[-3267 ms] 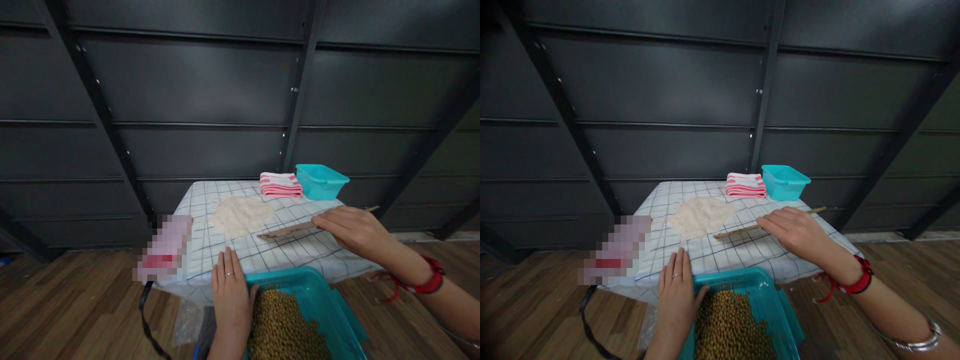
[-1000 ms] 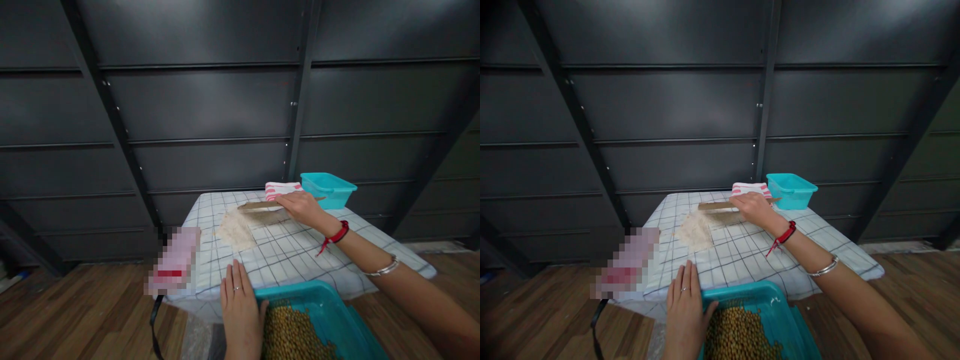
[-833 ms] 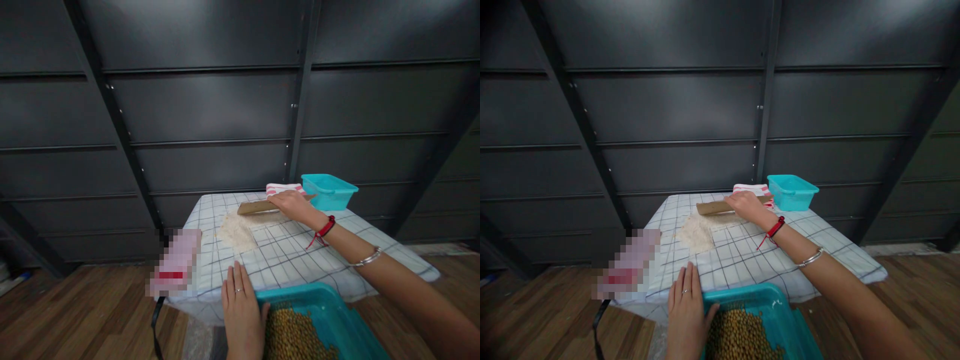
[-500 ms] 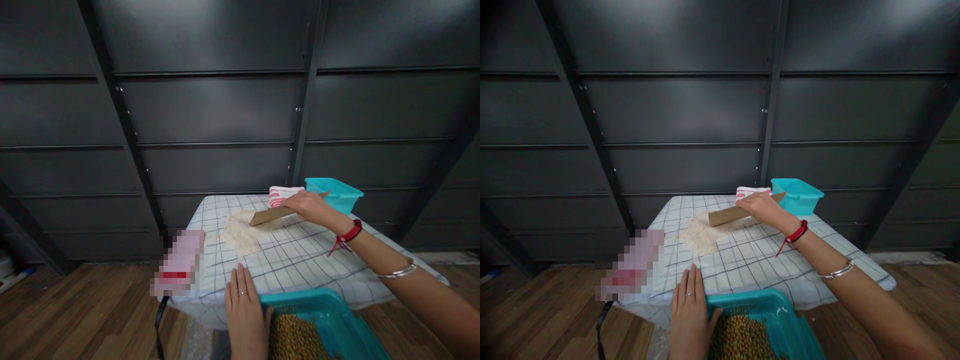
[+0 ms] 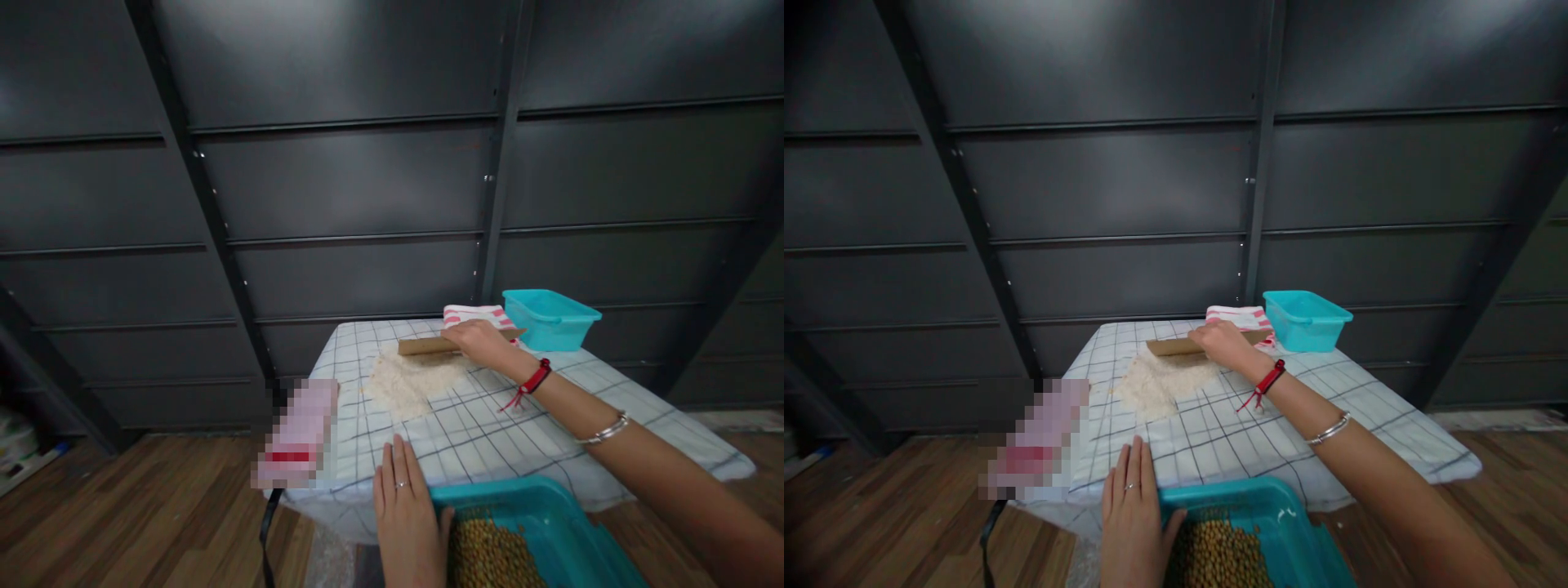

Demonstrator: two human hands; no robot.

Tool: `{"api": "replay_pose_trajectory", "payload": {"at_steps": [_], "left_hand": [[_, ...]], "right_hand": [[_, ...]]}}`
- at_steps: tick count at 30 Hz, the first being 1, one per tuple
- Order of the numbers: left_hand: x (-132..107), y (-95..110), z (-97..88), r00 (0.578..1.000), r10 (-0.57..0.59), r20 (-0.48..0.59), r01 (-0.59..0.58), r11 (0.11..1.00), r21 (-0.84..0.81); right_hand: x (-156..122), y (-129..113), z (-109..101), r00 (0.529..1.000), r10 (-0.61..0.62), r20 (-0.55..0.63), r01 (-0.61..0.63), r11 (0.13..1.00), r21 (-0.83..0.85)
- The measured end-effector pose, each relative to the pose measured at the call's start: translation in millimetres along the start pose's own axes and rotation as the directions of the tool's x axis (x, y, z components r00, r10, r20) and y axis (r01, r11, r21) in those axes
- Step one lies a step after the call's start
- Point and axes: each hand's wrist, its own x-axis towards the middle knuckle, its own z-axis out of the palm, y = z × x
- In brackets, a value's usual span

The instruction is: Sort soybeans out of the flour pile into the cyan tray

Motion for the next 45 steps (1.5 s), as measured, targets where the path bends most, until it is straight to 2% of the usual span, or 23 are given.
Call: {"api": "replay_pose_trajectory", "payload": {"at_steps": [4,7,10,12,15,23,29,37,45], "left_hand": [[0,2,-1.9,0.999,-0.022,0.024,0.022,1.000,-0.003],[-1,3,-1.6,0.999,-0.046,0.030,0.046,0.999,0.005],[-2,2,1.0,0.999,-0.039,0.027,0.039,0.999,0.000],[-2,2,2.1,0.999,-0.037,0.025,0.037,0.999,-0.004],[-1,3,0.6,0.999,-0.041,0.026,0.041,0.999,-0.004],[0,4,-2.3,0.999,-0.041,0.034,0.041,0.999,0.004],[0,0,2.3,0.999,-0.021,0.037,0.020,1.000,0.004],[-1,1,4.2,0.997,-0.055,0.047,0.056,0.998,-0.001],[2,4,-4.3,0.997,-0.059,0.059,0.057,0.998,0.037]], "right_hand": [[-15,10,-17,1.000,-0.026,-0.012,0.026,1.000,0.003],[-29,18,-28,0.993,-0.077,-0.087,0.078,0.997,0.009],[-37,19,-28,0.985,-0.120,-0.122,0.124,0.992,0.024],[-37,16,-24,0.993,-0.092,-0.079,0.093,0.996,0.011],[-28,13,-16,1.000,-0.001,-0.009,0.001,1.000,-0.026],[11,14,-2,0.991,0.132,0.036,-0.130,0.990,-0.049],[25,6,8,0.989,0.083,0.120,-0.082,0.997,-0.016],[26,9,-20,0.990,0.103,0.095,-0.101,0.994,-0.031],[42,-16,3,0.996,0.036,0.086,-0.037,0.999,0.007]]}}
